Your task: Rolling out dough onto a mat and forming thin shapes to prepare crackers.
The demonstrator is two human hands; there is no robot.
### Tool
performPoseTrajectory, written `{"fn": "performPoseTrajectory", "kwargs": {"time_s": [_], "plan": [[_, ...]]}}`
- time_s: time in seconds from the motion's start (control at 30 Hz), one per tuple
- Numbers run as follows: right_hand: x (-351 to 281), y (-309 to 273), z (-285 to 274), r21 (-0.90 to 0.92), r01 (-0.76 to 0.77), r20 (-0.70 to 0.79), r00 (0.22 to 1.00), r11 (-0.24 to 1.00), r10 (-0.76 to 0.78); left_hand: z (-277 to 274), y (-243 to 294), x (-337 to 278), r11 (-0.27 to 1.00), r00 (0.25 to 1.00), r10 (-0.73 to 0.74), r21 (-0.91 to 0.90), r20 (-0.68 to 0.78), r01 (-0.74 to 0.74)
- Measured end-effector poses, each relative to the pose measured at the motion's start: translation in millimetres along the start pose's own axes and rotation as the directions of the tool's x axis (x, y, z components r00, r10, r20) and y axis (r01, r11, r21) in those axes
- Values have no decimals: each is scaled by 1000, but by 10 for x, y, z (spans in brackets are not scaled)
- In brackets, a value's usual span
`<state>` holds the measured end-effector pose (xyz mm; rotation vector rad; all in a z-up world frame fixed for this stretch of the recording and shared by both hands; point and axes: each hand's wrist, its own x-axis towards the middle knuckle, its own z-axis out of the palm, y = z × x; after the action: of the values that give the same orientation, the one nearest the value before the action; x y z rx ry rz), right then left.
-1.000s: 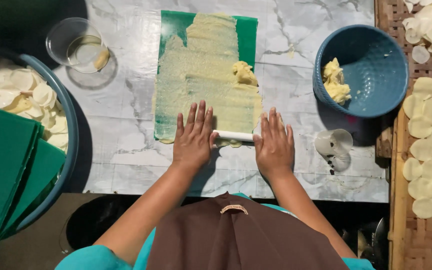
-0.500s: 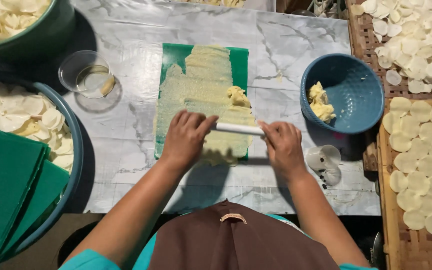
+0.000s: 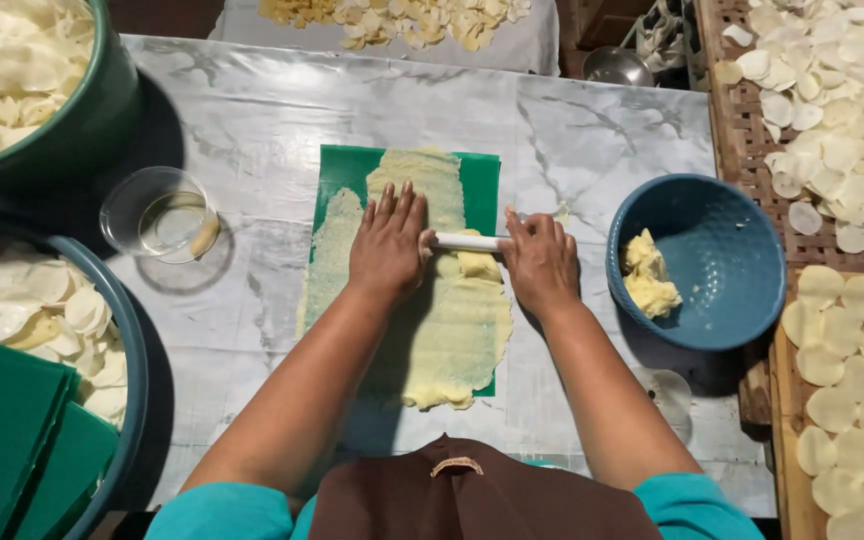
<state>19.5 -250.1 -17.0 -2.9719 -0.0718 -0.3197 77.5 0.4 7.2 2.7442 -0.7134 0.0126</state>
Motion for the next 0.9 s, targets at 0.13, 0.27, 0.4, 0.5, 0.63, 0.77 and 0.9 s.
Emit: {"fn": "performPoseTrajectory", "kwargs": {"time_s": [0.13,0.27,0.4,0.5,0.63,0.77,0.9], "plan": [[226,113,189,-96,37,-87,995,995,-45,173,-78,321,997,984,-78,7,158,77],[182,68,80,-50,-26,-278,960,998,11,-1,20,249,995,992,-99,-20,73,100],[-85,-48,61,-38,-97,-223,971,995,86,91,99,-15,996,996,-87,-32,33,88],[67,-162,-16,-29,-207,-118,972,978,202,103,40,160,992,985,-125,-15,116,127],[240,-53,96,19,-193,-176,965,981,193,264,-48,469,985,977,-163,-26,138,168],[266,-15,78,-114,-103,-337,940,988,59,82,1,431,988,982,-148,-34,113,153],[136,-112,-118,-112,-94,-370,928,989,47,-99,127,268,991,986,-129,-20,109,132]]}}
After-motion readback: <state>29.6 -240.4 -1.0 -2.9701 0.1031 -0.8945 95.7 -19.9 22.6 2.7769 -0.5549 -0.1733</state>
